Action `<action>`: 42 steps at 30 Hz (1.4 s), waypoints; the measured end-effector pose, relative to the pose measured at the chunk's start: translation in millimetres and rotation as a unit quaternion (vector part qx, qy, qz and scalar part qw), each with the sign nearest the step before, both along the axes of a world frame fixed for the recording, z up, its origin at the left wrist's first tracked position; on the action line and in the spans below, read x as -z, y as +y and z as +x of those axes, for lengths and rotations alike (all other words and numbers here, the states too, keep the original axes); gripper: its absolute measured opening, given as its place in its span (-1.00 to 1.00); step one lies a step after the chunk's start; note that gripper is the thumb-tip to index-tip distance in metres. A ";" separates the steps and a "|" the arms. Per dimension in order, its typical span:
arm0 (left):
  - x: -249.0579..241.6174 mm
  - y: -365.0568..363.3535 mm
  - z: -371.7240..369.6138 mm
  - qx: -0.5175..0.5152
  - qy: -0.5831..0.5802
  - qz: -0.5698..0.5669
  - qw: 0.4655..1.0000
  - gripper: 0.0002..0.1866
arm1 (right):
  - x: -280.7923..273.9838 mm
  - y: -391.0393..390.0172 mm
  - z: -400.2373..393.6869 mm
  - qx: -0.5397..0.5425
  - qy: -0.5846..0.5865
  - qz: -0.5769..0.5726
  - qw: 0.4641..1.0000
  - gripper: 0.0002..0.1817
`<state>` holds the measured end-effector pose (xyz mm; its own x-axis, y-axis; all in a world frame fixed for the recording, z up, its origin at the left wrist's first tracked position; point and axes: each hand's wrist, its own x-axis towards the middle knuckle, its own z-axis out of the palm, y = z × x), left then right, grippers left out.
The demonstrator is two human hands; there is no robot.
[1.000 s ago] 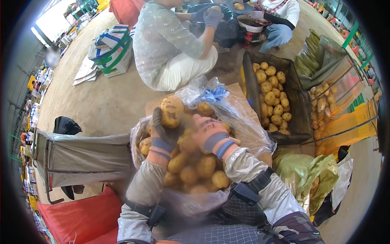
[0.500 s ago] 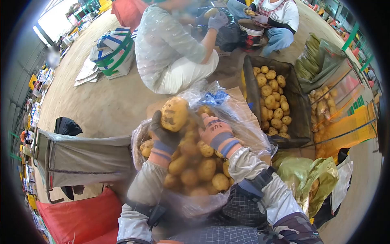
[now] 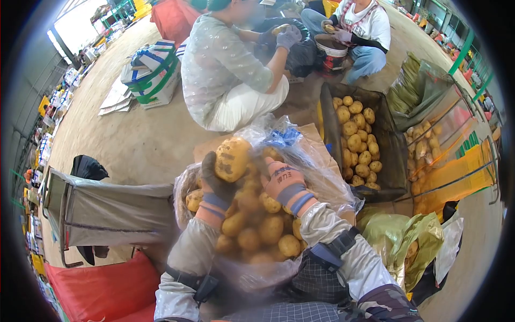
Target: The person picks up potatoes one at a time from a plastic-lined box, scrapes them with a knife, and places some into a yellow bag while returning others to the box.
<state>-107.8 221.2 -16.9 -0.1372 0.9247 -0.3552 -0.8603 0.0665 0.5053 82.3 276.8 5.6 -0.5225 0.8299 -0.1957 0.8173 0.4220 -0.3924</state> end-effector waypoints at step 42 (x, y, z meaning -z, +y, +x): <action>14.8 0.4 -7.8 -0.067 -0.070 -0.113 0.989 -0.38 | -4.4 -1.5 -3.8 -0.025 -0.020 -0.050 0.998 -0.51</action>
